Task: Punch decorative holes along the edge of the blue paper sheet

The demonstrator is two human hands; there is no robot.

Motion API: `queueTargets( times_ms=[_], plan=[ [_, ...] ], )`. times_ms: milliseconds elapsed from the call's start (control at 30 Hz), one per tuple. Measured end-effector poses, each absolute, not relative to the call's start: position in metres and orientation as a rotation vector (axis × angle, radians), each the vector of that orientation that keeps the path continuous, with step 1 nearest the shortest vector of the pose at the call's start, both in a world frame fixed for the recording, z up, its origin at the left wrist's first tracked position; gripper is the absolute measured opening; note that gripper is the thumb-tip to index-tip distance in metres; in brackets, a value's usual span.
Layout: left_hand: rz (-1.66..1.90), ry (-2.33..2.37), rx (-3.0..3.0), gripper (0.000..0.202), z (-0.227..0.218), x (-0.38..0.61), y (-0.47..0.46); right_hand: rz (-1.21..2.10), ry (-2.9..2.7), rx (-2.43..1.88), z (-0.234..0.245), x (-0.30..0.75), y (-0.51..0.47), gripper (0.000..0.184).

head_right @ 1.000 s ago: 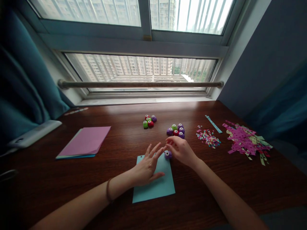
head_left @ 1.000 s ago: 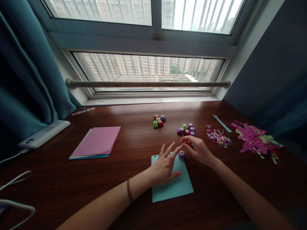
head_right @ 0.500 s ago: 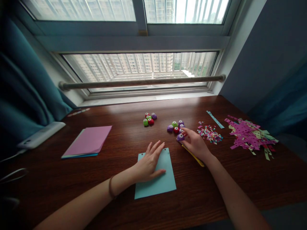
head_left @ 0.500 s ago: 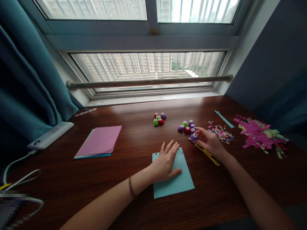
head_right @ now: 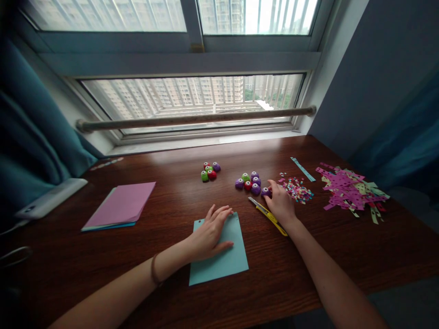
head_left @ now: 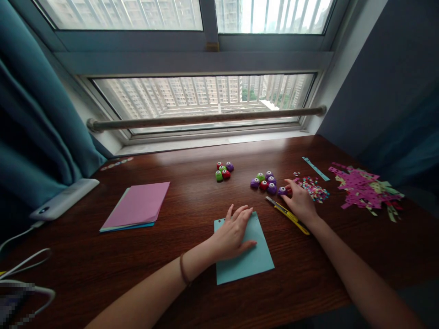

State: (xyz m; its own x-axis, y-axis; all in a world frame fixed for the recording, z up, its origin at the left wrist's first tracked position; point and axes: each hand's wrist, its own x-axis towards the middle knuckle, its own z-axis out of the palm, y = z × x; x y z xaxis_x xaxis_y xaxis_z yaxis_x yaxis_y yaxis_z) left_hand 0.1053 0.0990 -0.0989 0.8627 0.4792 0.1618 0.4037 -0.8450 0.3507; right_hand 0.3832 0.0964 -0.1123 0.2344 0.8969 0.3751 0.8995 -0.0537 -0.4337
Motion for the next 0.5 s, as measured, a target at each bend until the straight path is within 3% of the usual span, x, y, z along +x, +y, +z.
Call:
queueTargets(
  times_ms=[167,267,333,500],
  plan=[
    [0.457,0.667,2.76,0.082,-0.104,0.105,0.099,-0.056,-1.64,-1.855,-0.109,0.381,0.096,0.049],
    [0.537,0.653,2.753,0.084,-0.108,0.105,0.099,-0.089,-1.644,-1.718,-0.1,0.366,0.09,0.027],
    [0.577,0.647,2.745,0.085,-0.109,0.104,0.099,0.114,-1.743,-1.561,-0.095,0.35,0.085,0.005],
    [0.584,0.664,2.735,0.085,-0.109,0.104,0.099,0.644,-1.893,-1.278,-0.091,0.314,0.072,0.01]
  ],
)
